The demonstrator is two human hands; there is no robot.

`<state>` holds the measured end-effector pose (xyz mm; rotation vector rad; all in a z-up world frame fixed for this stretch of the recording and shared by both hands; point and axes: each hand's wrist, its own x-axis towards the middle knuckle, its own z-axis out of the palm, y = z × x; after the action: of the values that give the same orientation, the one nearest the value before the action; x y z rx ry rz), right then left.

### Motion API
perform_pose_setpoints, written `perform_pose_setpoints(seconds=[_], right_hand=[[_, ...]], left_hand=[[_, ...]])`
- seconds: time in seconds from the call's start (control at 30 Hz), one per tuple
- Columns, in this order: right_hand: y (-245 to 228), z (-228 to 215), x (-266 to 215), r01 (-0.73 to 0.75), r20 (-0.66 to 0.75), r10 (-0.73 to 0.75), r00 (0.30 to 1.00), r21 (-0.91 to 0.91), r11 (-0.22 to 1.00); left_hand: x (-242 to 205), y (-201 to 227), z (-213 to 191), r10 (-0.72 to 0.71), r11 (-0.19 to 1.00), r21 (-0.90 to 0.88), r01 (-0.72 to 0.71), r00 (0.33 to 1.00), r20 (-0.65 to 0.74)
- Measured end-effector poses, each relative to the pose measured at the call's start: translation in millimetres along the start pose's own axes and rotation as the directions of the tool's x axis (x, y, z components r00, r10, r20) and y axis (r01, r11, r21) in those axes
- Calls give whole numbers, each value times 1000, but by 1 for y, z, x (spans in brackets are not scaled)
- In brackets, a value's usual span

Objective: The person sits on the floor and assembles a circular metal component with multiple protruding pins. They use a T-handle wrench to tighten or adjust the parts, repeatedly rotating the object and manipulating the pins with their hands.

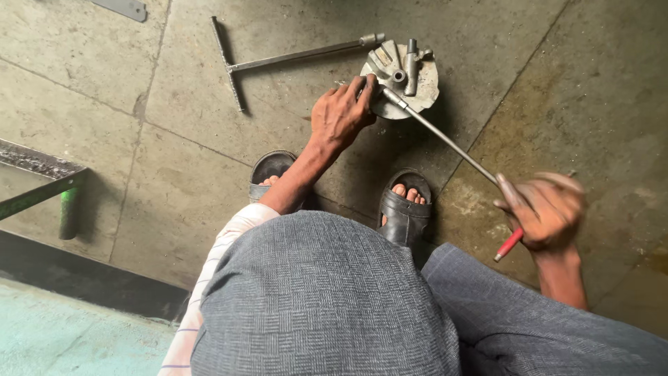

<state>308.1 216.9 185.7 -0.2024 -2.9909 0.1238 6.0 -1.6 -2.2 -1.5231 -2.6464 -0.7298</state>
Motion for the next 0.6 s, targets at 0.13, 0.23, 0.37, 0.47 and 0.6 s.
perform_pose_setpoints(seconds=[0.13, 0.23, 0.37, 0.47, 0.6], right_hand=[[-9, 9, 9, -399, 175, 360, 917, 464, 791], [-19, 11, -3, -647, 445, 588, 676, 739, 185], [-12, 4, -14, -437, 731, 475, 490, 677, -592], [-24, -2, -30, -581, 455, 670, 586, 813, -45], [-31, 2, -51, -584, 312, 651, 692, 772, 251]], left_hand=[[-1, -2, 1, -24, 996, -82, 25, 1000, 9], [-6, -2, 0, -25, 998, -59, 25, 1000, -2], [1, 4, 2, -35, 993, -117, 34, 999, -8], [-2, -1, -1, -18, 994, -104, 14, 999, -35], [-7, 3, 4, -45, 996, -80, 45, 999, -2]])
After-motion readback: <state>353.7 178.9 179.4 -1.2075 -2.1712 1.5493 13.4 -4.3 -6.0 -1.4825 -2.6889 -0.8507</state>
